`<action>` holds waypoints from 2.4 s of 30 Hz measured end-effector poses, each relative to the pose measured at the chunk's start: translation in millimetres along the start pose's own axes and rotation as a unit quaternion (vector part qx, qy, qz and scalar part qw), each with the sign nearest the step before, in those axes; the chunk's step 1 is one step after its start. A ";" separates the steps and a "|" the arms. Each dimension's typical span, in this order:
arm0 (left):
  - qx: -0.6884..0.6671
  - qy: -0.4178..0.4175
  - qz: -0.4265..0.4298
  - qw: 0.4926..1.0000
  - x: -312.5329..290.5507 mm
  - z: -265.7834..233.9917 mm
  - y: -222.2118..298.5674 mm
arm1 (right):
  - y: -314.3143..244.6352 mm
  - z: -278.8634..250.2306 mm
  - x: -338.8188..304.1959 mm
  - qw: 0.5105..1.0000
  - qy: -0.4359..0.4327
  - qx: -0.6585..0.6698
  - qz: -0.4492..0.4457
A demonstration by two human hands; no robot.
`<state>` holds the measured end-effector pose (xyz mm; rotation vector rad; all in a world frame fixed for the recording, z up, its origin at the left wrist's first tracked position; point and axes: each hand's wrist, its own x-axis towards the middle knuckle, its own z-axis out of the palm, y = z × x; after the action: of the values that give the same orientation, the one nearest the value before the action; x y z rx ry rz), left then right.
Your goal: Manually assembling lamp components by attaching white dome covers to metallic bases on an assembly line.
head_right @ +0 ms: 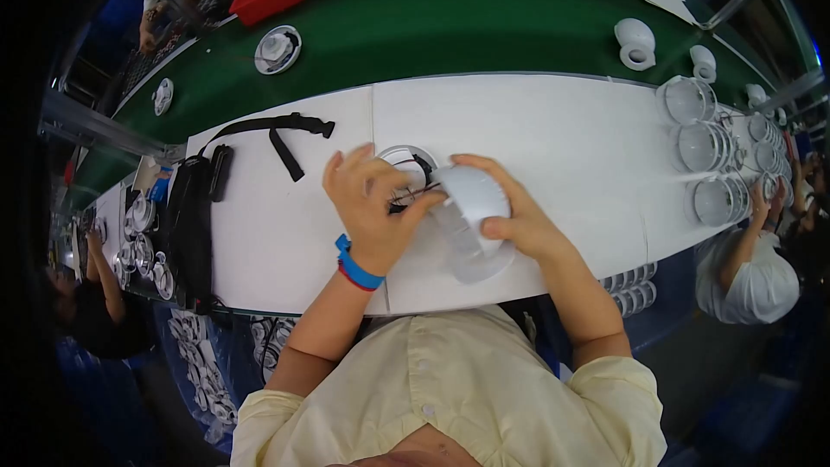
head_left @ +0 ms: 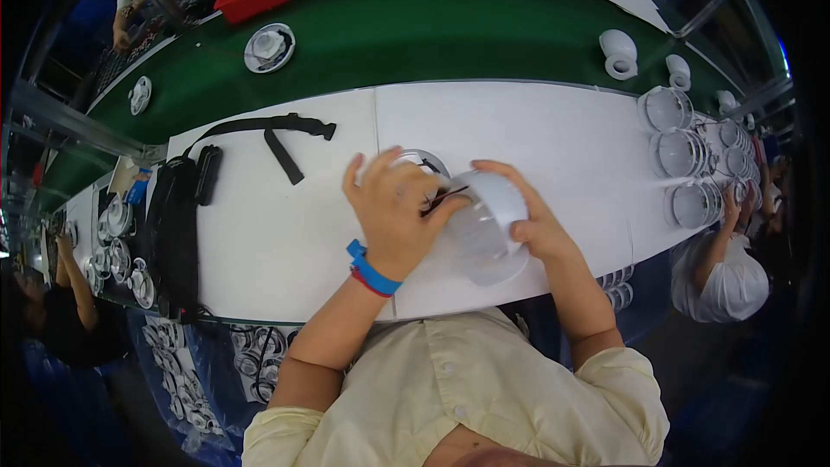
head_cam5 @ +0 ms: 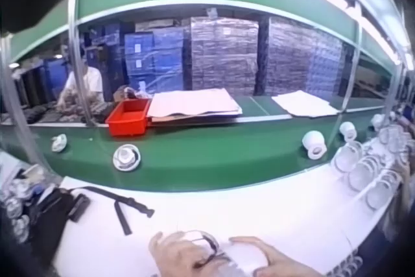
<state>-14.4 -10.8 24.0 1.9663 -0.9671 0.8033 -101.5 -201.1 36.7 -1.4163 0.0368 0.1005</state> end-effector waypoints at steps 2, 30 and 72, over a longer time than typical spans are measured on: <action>-0.112 0.077 -0.184 0.973 -3.4 -8.9 -19.1 | -5.8 -9.4 -4.1 0.995 0.084 -0.048 -0.009; -0.453 -0.123 -0.377 0.799 -45.6 32.9 -22.9 | 44.0 56.4 11.5 0.895 0.293 -0.279 -0.189; -0.550 -0.195 -0.531 0.614 -32.8 2.5 -83.8 | -43.9 -182.7 277.7 0.870 0.459 -0.180 -0.019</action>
<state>39.7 31.8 -34.0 1.1408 -0.1589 -0.8166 185.1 -374.7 28.0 -1.7232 0.8145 -0.6406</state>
